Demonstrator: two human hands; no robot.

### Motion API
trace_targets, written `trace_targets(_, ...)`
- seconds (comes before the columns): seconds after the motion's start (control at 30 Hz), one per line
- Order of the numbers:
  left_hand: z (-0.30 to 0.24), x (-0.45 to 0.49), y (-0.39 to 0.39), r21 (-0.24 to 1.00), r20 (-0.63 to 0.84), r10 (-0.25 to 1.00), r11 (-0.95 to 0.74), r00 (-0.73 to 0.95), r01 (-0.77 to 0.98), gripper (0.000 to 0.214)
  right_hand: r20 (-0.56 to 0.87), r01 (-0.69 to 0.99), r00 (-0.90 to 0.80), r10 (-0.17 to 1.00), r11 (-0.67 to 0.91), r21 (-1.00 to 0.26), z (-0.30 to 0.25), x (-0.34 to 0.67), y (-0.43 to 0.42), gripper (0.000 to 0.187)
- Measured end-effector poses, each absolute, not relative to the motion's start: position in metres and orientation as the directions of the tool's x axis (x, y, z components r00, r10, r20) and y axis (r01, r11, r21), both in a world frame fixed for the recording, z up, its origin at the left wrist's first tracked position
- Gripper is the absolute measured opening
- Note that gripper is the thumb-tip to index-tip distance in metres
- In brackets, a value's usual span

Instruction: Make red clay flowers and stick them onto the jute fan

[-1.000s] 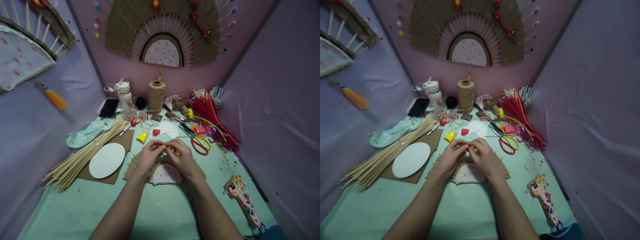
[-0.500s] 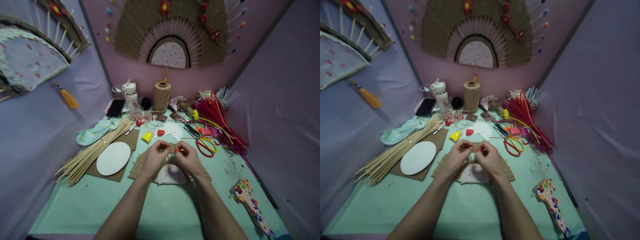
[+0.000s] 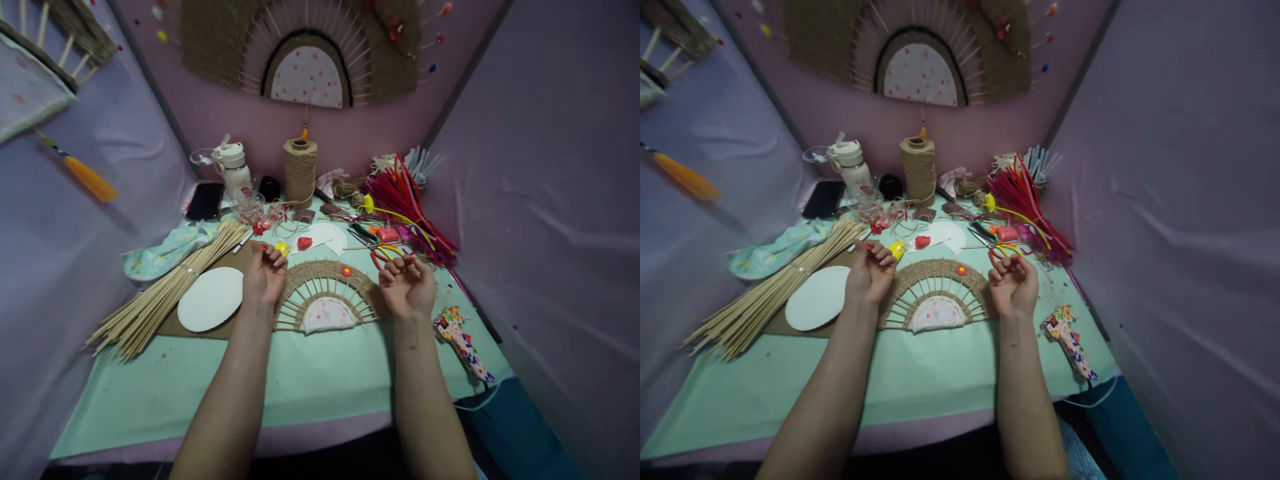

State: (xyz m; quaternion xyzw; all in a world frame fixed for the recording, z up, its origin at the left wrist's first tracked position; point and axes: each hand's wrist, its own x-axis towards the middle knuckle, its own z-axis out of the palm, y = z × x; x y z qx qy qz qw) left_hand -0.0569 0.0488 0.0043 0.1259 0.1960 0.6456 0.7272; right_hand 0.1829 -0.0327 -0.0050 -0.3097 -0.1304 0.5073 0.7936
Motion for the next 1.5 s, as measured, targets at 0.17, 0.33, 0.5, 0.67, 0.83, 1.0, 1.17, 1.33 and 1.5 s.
trace_targets(0.17,0.008,-0.06,0.039,0.497,-0.134,0.989,0.127,0.069,-0.858,0.053,-0.144,-0.736,0.432,0.89,0.255,-0.627,-0.022,0.175,-0.037,0.025)
trace_targets(0.33,0.0,-0.067,0.019,0.581,-0.101,0.993,0.105,0.057,-0.807,0.057,-0.139,-0.723,0.372,0.918,0.193,-0.664,-0.018,0.164,-0.032,0.027)
trace_targets(0.5,-0.015,-0.071,0.017,0.63,-0.15,0.988,0.112,0.022,-0.768,0.023,-0.121,-0.656,0.366,0.923,0.163,-0.737,-0.003,0.158,-0.027,0.027)
trace_targets(0.67,-0.015,-0.07,0.018,0.64,-0.186,0.981,0.16,0.051,-0.752,0.015,-0.071,-0.563,0.396,0.915,0.182,-0.806,0.01,0.164,-0.024,0.028)
trace_targets(0.83,-0.014,-0.073,0.014,0.608,-0.248,0.966,0.214,0.073,-0.765,0.019,-0.007,-0.392,0.389,0.921,0.158,-0.906,0.013,0.161,-0.012,0.028)
trace_targets(1.0,-0.018,-0.073,0.014,0.56,-0.243,0.965,0.221,0.096,-0.798,0.01,0.076,-0.136,0.301,0.951,0.122,-0.983,0.01,0.143,0.026,0.03)
trace_targets(1.17,-0.018,-0.072,0.013,0.515,-0.22,0.966,0.235,0.137,-0.824,0.024,0.147,0.174,0.222,0.964,0.11,-0.979,-0.007,0.125,0.076,0.025)
trace_targets(1.33,-0.016,-0.072,0.012,0.421,-0.222,0.955,0.276,0.198,-0.864,0.027,0.185,0.476,0.155,0.971,0.091,-0.875,-0.033,0.111,0.112,0.008)
trace_targets(1.5,-0.015,-0.071,0.011,0.348,-0.258,0.942,0.298,0.214,-0.889,0.024,0.21,0.704,0.076,0.975,0.097,-0.704,-0.046,0.103,0.12,0.009)
